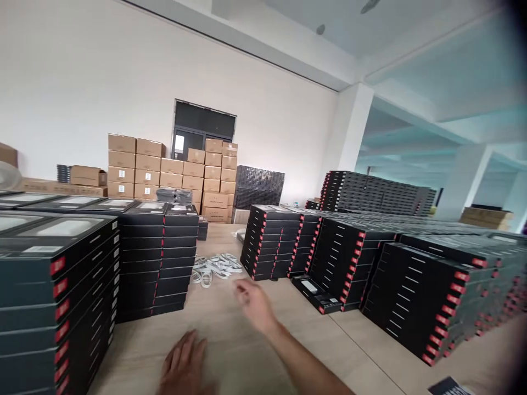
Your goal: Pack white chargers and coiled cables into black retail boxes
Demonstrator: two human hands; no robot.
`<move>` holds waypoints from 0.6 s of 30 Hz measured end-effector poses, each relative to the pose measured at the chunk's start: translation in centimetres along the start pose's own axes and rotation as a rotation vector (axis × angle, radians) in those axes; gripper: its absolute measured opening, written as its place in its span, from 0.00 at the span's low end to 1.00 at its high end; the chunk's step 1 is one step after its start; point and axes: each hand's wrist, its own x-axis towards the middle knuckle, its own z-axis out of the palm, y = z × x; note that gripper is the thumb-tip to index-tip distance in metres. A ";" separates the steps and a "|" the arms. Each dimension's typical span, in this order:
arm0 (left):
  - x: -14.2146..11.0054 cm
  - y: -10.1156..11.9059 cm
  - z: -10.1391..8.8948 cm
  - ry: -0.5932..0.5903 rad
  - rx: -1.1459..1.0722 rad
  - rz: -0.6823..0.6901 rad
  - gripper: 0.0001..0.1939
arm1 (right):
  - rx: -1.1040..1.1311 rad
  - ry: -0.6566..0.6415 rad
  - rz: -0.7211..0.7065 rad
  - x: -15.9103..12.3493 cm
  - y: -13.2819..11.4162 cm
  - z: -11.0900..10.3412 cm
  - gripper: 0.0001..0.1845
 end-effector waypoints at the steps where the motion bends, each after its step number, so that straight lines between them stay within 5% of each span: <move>1: 0.3 0.0 0.3 -0.011 0.010 -0.010 0.39 | -0.058 0.039 0.094 0.0 3.8 -1.1 0.19; 4: 0.7 0.0 0.9 -0.008 0.000 -0.016 0.42 | -0.240 0.151 0.389 -0.2 12.8 -4.6 0.27; 8: 0.9 0.2 1.1 0.028 0.003 -0.039 0.44 | -0.360 0.122 0.531 -2.0 18.2 -6.4 0.24; 11: 0.7 0.3 0.9 0.001 0.005 -0.034 0.43 | -0.374 0.094 0.525 -3.2 18.8 -5.8 0.22; 14: 0.2 0.3 0.4 0.023 -0.013 -0.012 0.40 | -0.322 0.158 0.684 -3.1 18.2 -5.4 0.31; 16: -0.1 0.1 0.2 0.055 -0.053 -0.017 0.38 | -0.241 0.188 0.752 -2.5 17.0 -5.3 0.34; 18: -0.2 -0.1 0.1 0.068 -0.130 -0.001 0.33 | -0.138 0.202 0.665 -1.8 14.3 -4.8 0.35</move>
